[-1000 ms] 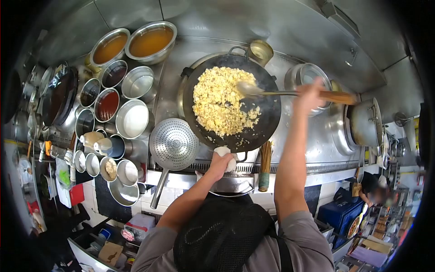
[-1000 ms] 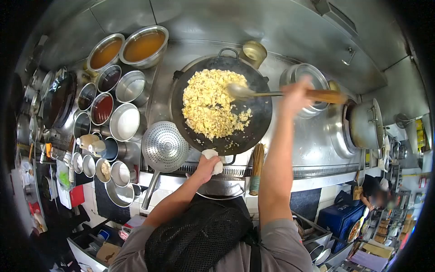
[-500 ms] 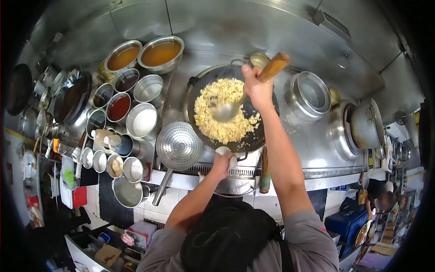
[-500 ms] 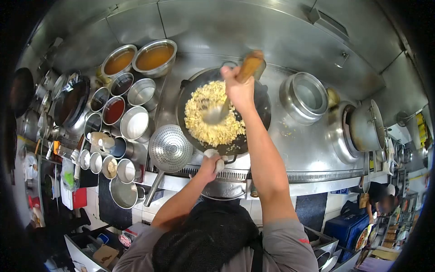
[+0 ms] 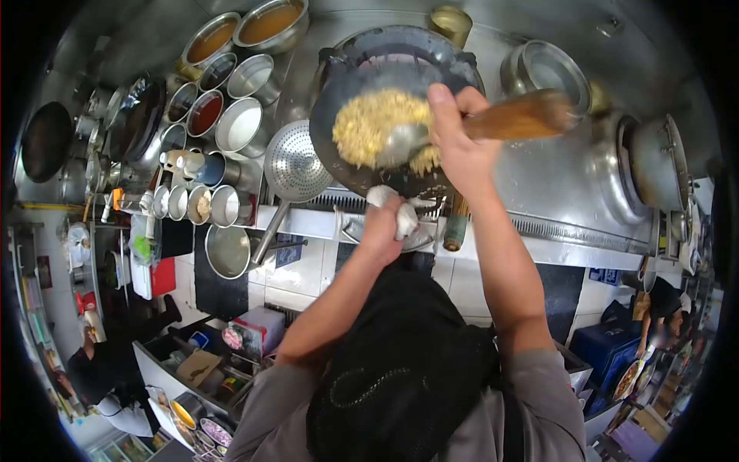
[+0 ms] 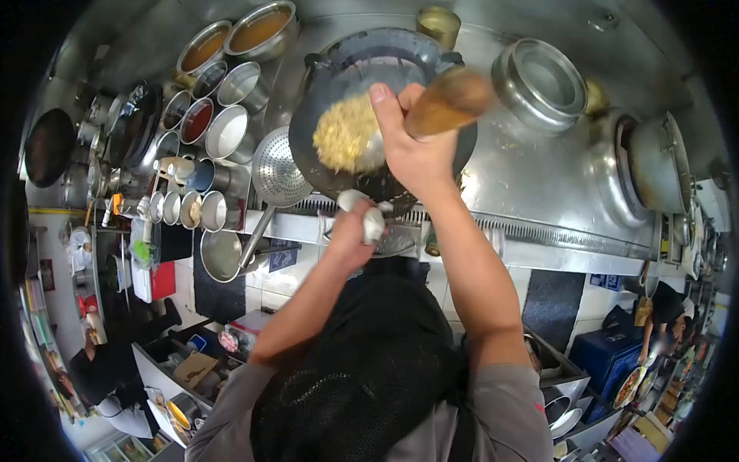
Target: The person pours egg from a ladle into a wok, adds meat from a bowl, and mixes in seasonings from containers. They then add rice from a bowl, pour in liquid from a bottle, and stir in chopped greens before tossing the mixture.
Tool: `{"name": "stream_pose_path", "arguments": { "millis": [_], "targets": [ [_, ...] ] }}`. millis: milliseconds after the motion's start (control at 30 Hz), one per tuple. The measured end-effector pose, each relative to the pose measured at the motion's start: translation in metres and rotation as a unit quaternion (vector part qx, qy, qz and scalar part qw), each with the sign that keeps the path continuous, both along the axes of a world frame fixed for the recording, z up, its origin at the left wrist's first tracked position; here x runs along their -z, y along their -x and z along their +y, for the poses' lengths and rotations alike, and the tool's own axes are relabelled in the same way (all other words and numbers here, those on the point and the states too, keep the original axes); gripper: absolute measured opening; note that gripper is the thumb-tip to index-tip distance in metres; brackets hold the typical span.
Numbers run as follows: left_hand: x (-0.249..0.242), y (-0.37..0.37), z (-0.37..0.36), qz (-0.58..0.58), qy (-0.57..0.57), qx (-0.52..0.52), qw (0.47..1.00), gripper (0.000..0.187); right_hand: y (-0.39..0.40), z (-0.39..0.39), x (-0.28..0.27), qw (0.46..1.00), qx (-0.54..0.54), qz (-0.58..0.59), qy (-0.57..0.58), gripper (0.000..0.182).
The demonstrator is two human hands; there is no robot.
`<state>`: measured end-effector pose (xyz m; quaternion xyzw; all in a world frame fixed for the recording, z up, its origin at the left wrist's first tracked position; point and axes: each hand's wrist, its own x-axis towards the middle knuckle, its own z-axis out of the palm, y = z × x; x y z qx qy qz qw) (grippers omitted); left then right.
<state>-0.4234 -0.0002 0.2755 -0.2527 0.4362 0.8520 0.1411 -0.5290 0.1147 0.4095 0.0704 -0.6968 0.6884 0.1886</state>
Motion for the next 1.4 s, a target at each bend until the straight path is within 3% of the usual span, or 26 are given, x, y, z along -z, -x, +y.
{"name": "stream_pose_path", "arguments": {
  "millis": [33,100,167,233,300,333,367,400,433,500,567,633,700,767,833,900,933,967,1033,1100,1167,1233,1300,1333,1367,1400],
  "targets": [
    [0.026,-0.017,0.001,-0.015,-0.021,-0.017,1.000,0.018,-0.006,0.004,0.006,1.000,0.003,0.001,0.007,0.038],
    [0.055,-0.059,-0.007,-0.055,-0.056,-0.023,0.997,0.028,-0.013,0.015,0.002,0.988,0.049,-0.030,-0.144,0.036],
    [-0.043,-0.074,-0.006,-0.052,-0.021,0.009,0.998,0.024,-0.047,0.034,-0.024,0.979,0.027,0.110,-0.172,0.031],
    [-0.068,-0.054,-0.006,-0.074,-0.028,0.010,0.997,0.020,-0.067,0.030,-0.029,0.985,-0.042,0.164,-0.033,0.030],
    [-0.085,0.002,0.003,-0.046,-0.038,-0.026,0.998,0.018,-0.053,0.013,-0.010,0.986,0.024,0.119,-0.109,0.034],
    [-0.055,0.000,0.007,0.066,0.236,0.083,0.966,0.017,-0.037,0.007,0.003,0.977,0.064,0.071,-0.188,0.038],
    [-0.012,-0.002,0.012,0.087,0.235,0.071,0.965,0.016,-0.005,0.002,0.014,0.982,0.046,0.017,-0.182,0.040],
    [0.029,-0.004,0.017,0.109,0.234,0.058,0.964,0.016,0.021,0.003,0.013,0.992,0.034,0.058,-0.109,0.040],
    [0.053,-0.028,0.020,0.029,-0.046,-0.062,0.997,0.016,0.040,0.006,0.009,0.994,0.022,0.097,-0.035,0.039],
    [0.037,-0.044,0.005,0.010,-0.015,-0.027,0.999,0.020,0.039,0.014,-0.048,0.989,0.050,0.130,0.042,0.035],
    [0.056,-0.021,0.001,0.067,0.047,-0.028,0.996,0.022,0.039,0.028,-0.101,0.979,-0.010,0.165,0.122,0.035],
    [0.055,0.018,-0.006,0.003,-0.036,-0.079,0.996,0.022,0.047,0.020,-0.102,0.974,-0.035,0.166,0.147,0.035],
    [0.053,0.065,-0.010,-0.006,-0.067,-0.089,0.994,0.022,0.072,-0.006,-0.086,0.972,0.074,0.144,0.173,0.036],
    [0.059,0.081,-0.009,0.049,-0.020,-0.030,0.998,0.024,0.120,-0.031,0.021,0.994,0.097,0.056,0.016,0.043],
    [0.066,0.083,-0.011,0.042,-0.021,-0.025,0.999,0.024,0.106,-0.044,0.041,0.999,0.039,-0.029,-0.023,0.044],
    [0.079,0.078,-0.012,0.026,-0.029,-0.028,0.999,0.024,0.050,-0.046,-0.007,0.974,0.025,0.016,-0.225,0.038],
    [0.084,0.081,-0.014,0.017,-0.035,-0.011,0.999,0.031,0.034,-0.044,0.013,0.976,0.062,0.063,-0.201,0.041],
    [0.087,0.080,-0.018,0.007,-0.040,0.009,0.999,0.038,0.029,-0.053,0.042,0.993,0.108,0.023,-0.050,0.041],
    [0.086,0.081,-0.017,0.009,-0.037,0.026,0.999,0.046,0.061,-0.038,0.065,0.936,0.169,0.040,-0.305,0.038],
    [0.089,0.079,-0.015,0.043,-0.048,-0.007,0.998,0.046,0.085,-0.037,0.029,0.986,0.082,-0.031,-0.144,0.040],
    [0.105,0.083,-0.022,0.027,-0.011,0.000,1.000,0.049,0.052,-0.028,-0.009,0.998,0.036,-0.056,-0.001,0.040],
    [0.109,0.089,-0.029,0.018,-0.017,0.017,1.000,0.051,0.041,-0.035,0.026,0.985,0.153,0.045,0.063,0.036],
    [0.112,0.086,-0.030,0.026,-0.015,0.019,0.999,0.052,0.063,-0.018,0.062,0.990,0.110,0.064,0.066,0.036],
    [0.114,0.088,-0.029,0.041,-0.010,0.019,0.999,0.052,0.078,-0.009,0.051,0.991,0.112,0.047,0.051,0.036],
    [0.118,0.090,-0.026,0.044,-0.013,0.019,0.999,0.052,0.090,0.012,0.040,0.989,0.093,0.001,0.113,0.033],
    [0.126,0.090,-0.024,0.051,0.007,0.011,0.999,0.048,0.090,0.015,0.012,0.980,0.168,-0.027,0.100,0.034]
  ]
}}
